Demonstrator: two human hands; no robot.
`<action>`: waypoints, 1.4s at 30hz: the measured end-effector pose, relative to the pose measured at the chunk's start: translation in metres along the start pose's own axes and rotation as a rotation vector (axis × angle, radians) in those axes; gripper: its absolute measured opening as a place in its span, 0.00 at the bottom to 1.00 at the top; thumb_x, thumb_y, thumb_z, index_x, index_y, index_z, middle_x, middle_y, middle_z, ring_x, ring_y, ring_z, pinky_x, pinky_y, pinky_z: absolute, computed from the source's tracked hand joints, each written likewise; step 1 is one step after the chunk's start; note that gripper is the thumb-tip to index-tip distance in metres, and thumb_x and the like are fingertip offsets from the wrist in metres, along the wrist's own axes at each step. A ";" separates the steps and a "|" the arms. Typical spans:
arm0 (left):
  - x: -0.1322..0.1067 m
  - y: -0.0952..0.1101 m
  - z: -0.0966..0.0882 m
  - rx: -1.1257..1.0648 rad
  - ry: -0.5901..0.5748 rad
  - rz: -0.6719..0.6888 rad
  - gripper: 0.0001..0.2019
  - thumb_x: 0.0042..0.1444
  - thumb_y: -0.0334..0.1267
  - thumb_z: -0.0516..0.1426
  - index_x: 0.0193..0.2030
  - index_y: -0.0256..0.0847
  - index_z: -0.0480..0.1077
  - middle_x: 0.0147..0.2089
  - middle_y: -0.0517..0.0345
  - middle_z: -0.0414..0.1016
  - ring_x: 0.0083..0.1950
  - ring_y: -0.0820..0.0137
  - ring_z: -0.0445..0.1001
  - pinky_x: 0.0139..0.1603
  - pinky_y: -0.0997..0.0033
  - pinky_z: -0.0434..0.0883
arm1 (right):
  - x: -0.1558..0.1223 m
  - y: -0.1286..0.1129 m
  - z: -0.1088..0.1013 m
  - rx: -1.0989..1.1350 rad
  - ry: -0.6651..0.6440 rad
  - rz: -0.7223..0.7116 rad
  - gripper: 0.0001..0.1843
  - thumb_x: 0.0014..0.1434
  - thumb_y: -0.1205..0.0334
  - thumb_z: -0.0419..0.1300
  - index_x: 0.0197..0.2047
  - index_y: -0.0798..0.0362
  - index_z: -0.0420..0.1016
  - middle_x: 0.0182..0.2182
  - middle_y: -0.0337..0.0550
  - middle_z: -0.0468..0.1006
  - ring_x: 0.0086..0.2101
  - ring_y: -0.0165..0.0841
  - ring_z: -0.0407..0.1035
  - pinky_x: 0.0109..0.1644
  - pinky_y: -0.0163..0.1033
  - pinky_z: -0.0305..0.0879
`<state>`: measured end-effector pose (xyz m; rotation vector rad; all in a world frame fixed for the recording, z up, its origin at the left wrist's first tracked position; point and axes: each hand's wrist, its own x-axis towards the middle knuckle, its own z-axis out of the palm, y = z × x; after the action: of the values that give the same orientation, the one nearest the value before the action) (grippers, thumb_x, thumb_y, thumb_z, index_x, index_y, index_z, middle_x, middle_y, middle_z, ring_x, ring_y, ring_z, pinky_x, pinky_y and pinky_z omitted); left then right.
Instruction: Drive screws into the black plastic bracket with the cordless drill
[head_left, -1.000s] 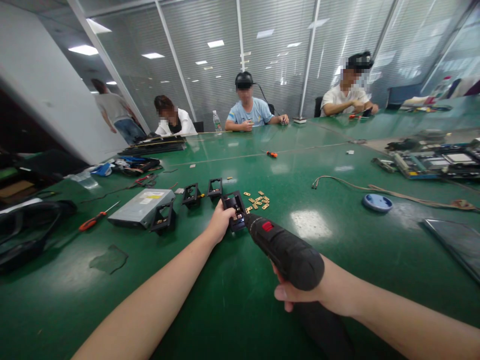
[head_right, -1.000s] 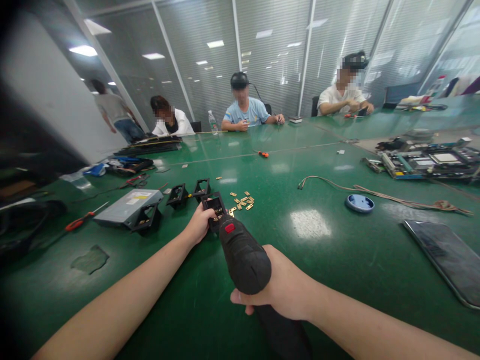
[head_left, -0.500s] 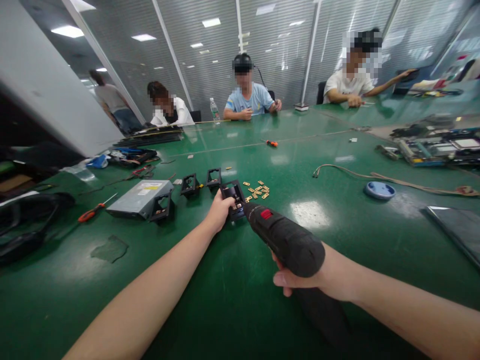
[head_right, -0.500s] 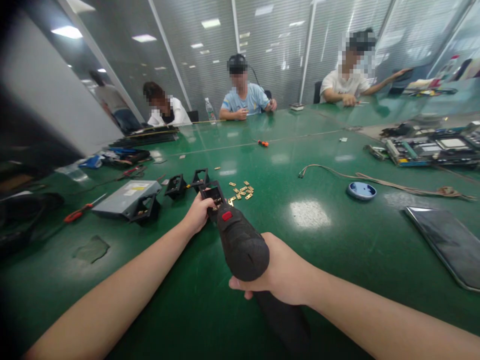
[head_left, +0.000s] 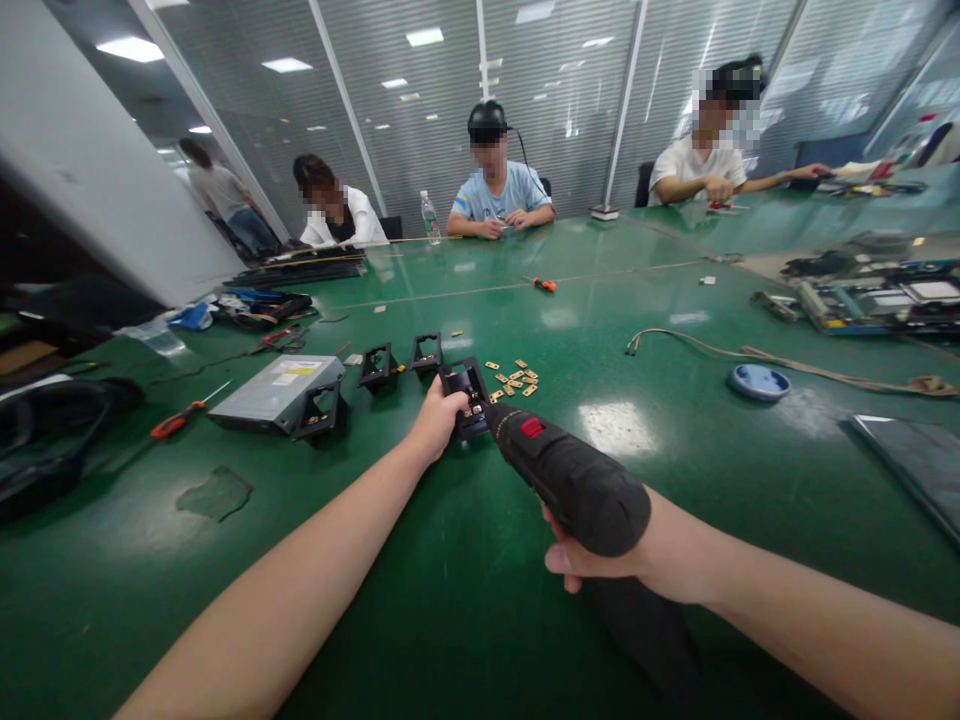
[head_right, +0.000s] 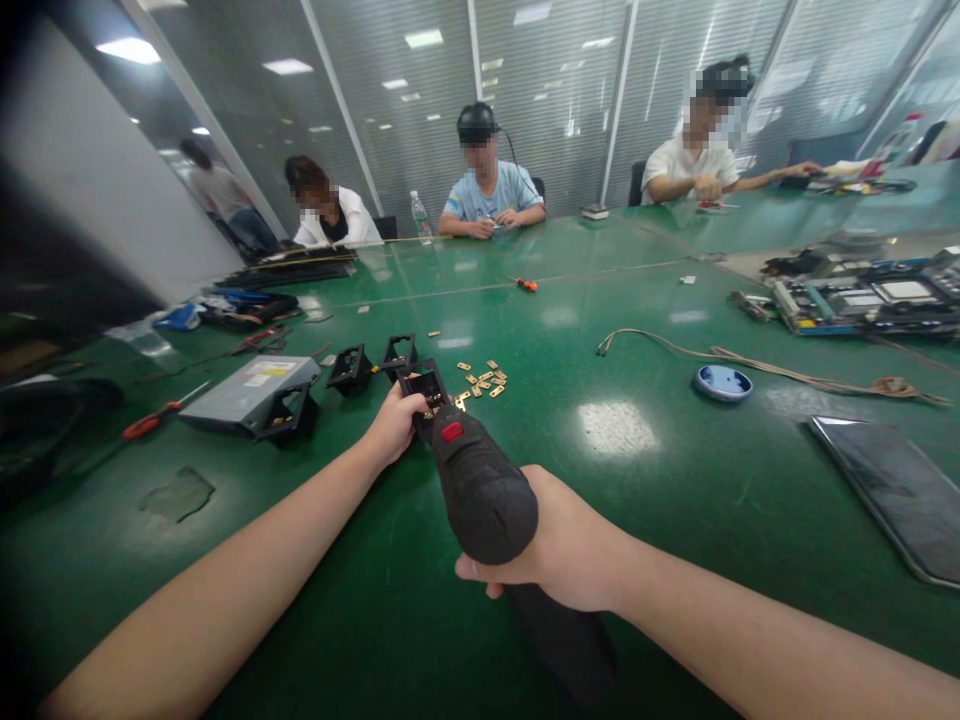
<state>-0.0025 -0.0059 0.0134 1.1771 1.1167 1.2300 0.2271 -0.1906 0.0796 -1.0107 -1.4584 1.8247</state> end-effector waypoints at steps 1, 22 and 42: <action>0.000 0.000 0.000 0.000 0.003 0.001 0.20 0.34 0.31 0.59 0.40 0.44 0.68 0.35 0.60 0.73 0.40 0.61 0.75 0.43 0.59 0.77 | 0.000 0.001 0.000 -0.002 -0.002 -0.005 0.19 0.51 0.56 0.77 0.30 0.55 0.71 0.27 0.37 0.74 0.26 0.33 0.75 0.30 0.36 0.69; 0.001 -0.001 -0.001 0.000 -0.013 0.003 0.21 0.35 0.31 0.59 0.41 0.45 0.68 0.35 0.60 0.73 0.40 0.61 0.75 0.42 0.58 0.78 | 0.000 -0.003 0.001 -0.015 -0.005 -0.018 0.19 0.51 0.55 0.76 0.29 0.55 0.72 0.25 0.37 0.74 0.25 0.32 0.74 0.31 0.36 0.69; 0.000 -0.001 -0.002 0.013 -0.036 0.010 0.21 0.34 0.31 0.59 0.40 0.45 0.67 0.36 0.61 0.72 0.40 0.63 0.74 0.42 0.61 0.76 | -0.002 -0.005 0.001 -0.037 -0.004 0.003 0.20 0.51 0.54 0.78 0.29 0.54 0.71 0.26 0.37 0.74 0.26 0.33 0.75 0.31 0.36 0.69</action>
<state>-0.0045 -0.0063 0.0124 1.2115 1.0948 1.2056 0.2270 -0.1915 0.0849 -1.0280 -1.4986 1.8096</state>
